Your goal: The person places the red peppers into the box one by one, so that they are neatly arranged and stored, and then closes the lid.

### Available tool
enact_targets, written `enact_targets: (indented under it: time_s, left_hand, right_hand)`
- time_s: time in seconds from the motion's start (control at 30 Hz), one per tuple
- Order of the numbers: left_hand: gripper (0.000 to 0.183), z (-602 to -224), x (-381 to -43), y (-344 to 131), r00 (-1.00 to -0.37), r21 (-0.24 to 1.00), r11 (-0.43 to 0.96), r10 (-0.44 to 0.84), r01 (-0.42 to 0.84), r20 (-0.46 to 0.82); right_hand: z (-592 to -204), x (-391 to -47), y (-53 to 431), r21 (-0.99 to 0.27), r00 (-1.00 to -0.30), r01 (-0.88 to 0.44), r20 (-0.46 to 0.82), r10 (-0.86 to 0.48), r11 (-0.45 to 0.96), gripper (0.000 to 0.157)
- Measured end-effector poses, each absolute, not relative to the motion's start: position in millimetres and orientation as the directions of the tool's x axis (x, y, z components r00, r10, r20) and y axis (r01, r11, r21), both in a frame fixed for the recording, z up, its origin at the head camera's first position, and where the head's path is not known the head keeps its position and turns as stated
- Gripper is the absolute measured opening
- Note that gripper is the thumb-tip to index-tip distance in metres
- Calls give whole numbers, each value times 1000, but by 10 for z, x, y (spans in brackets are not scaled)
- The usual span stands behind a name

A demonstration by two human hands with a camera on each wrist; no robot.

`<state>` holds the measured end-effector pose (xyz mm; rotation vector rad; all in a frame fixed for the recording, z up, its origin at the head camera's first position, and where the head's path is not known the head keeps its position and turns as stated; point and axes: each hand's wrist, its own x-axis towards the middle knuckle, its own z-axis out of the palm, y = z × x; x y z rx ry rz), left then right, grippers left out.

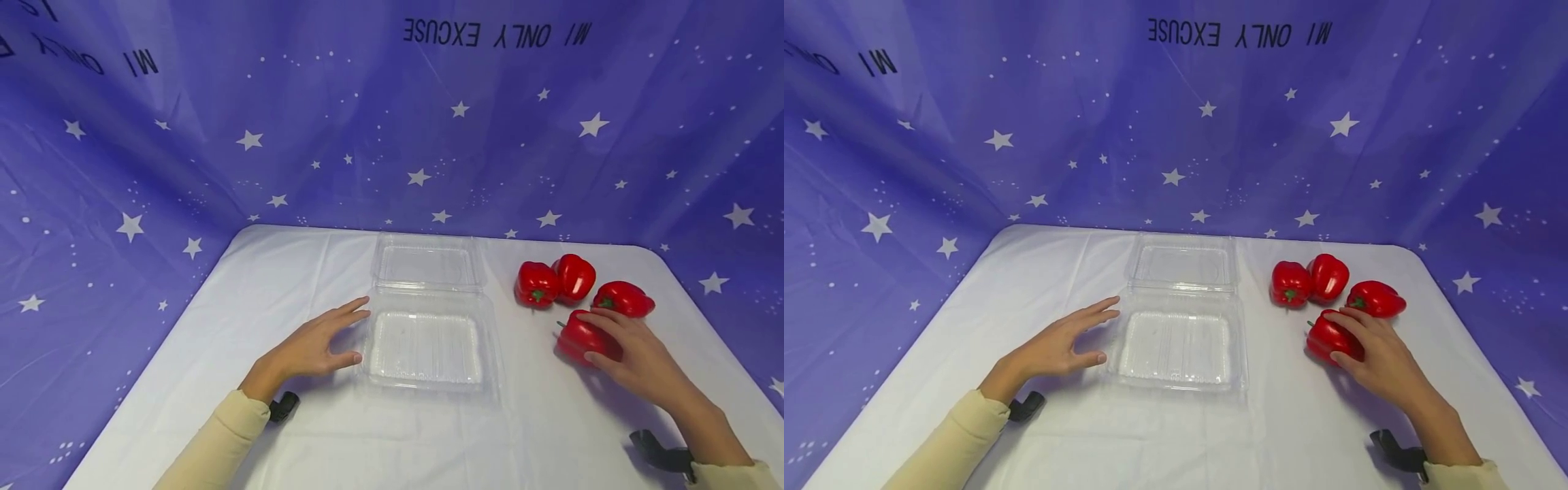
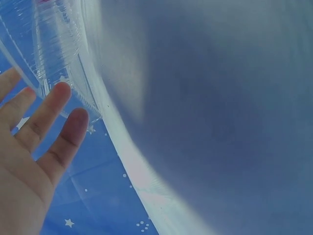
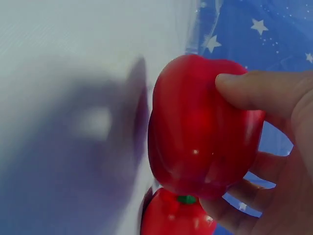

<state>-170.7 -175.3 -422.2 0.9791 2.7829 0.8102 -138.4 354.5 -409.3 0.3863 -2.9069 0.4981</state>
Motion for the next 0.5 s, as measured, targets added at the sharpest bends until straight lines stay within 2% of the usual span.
enact_targets:
  time_s: [0.1, 0.3, 0.5]
  left_hand:
    - [73, -4223, -1697, -1749, -792, 507, 660, 605, 554, 78]
    - [73, -4206, -1753, -1700, -783, 495, 655, 615, 571, 90]
    - [74, -4192, -1771, -1717, -793, 506, 663, 605, 551, 71]
  right_hand:
    - [-4073, -1328, 3466, -348, -943, -312, 224, -244, 884, 80]
    - [-3961, -1242, 3242, -366, -878, -445, 358, -318, 817, 76]
    - [-3854, -1190, 2988, -426, -853, -503, 381, -356, 752, 80]
